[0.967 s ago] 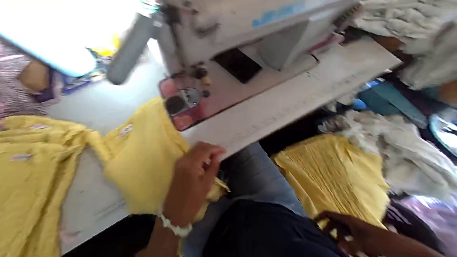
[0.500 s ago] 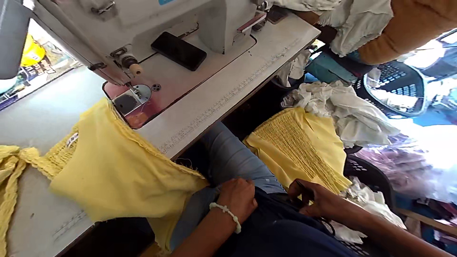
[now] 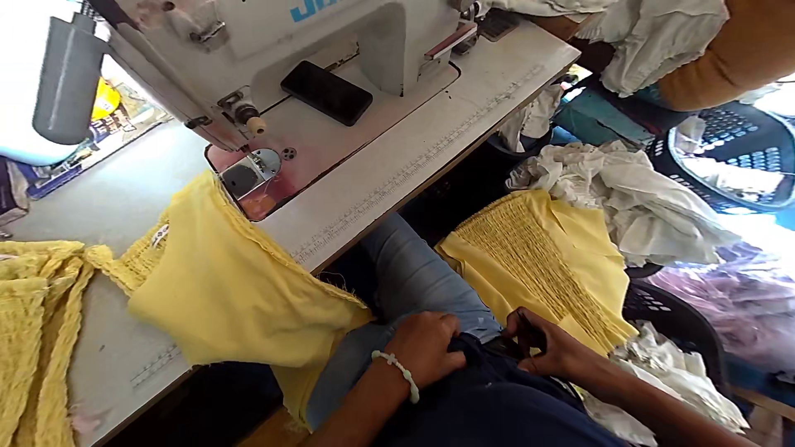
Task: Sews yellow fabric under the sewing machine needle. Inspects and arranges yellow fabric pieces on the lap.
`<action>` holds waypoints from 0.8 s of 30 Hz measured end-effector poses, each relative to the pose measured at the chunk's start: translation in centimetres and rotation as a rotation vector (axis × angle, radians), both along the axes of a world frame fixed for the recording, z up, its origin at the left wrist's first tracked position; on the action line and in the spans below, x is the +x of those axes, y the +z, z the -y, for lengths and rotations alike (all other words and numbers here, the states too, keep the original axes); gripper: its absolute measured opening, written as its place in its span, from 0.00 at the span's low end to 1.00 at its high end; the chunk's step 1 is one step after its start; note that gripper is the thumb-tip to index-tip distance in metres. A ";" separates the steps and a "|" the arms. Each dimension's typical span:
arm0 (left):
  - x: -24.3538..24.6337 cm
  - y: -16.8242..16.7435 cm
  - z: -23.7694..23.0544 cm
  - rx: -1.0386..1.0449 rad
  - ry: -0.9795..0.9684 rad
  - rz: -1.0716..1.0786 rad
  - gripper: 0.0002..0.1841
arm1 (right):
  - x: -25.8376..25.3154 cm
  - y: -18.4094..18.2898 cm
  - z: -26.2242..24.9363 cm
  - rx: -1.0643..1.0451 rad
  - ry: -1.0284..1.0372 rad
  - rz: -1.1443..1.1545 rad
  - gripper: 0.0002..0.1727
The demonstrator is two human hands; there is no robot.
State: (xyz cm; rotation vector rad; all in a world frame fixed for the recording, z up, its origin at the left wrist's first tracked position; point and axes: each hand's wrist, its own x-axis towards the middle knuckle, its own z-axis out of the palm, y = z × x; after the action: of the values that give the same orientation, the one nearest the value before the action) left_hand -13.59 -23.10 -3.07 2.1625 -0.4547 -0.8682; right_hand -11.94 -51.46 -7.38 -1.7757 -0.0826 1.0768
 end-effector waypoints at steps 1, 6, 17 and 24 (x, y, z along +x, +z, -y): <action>0.2 -0.3 -0.3 -0.013 0.006 -0.041 0.15 | 0.7 0.0 0.1 -0.035 0.102 0.018 0.32; -1.0 -1.2 -3.1 -0.156 0.213 0.072 0.15 | 6.2 3.9 -2.3 -0.326 0.780 0.047 0.26; 0.3 7.5 -27.5 0.495 1.147 0.721 0.15 | 14.5 9.6 -22.6 0.232 0.756 1.029 0.11; -0.2 5.9 -28.2 0.600 1.321 0.346 0.28 | 10.2 10.6 -37.9 0.516 0.554 0.787 0.15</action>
State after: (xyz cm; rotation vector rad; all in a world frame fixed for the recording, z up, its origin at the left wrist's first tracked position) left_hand -13.75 5.12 2.83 2.4410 1.1353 0.1668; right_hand -1.74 -13.51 3.21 -1.6156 -1.2732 0.5636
